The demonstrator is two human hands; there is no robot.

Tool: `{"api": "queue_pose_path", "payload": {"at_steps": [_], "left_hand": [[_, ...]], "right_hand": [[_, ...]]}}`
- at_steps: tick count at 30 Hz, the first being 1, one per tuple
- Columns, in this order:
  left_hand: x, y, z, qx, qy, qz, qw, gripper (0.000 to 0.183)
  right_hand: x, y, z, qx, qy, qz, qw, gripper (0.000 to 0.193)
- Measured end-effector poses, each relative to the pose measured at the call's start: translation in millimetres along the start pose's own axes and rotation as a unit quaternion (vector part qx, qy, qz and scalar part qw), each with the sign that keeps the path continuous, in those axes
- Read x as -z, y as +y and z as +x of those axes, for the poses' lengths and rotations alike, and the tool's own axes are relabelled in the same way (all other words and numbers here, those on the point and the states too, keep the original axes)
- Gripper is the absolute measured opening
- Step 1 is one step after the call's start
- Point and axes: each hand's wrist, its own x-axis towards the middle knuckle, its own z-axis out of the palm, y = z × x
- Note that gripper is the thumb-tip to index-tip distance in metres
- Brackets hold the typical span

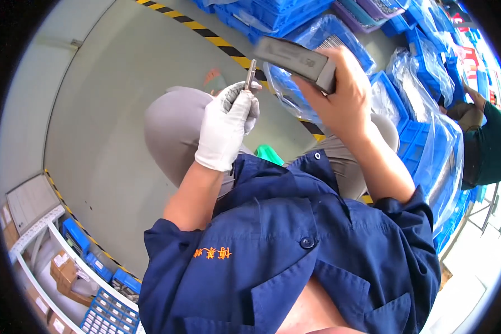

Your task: Inspecting long metal rods using a measurement gauge and sorting them into blue plastic bins.

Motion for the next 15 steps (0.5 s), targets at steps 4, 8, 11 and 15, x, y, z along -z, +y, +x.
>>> {"api": "queue_pose_path", "payload": {"at_steps": [4, 8, 11, 15], "left_hand": [[-6, 18, -10, 0.058, -0.074, -0.139, 0.986, 0.022], [0, 18, -8, 0.026, -0.241, -0.305, 0.921, 0.026], [2, -18, 3, 0.156, -0.135, -0.444, 0.872, 0.020], [1, -58, -20, 0.232, -0.176, -0.400, 0.869, 0.026]], "right_hand": [[-19, 19, -17, 0.026, -0.094, -0.032, 0.995, 0.035], [-33, 86, -69, -0.212, -0.183, -0.036, 0.959, 0.036], [-20, 76, -29, -0.303, -0.145, 0.064, 0.940, 0.054], [-3, 110, 48, -0.361, 0.030, 0.309, 0.879, 0.047]]}}
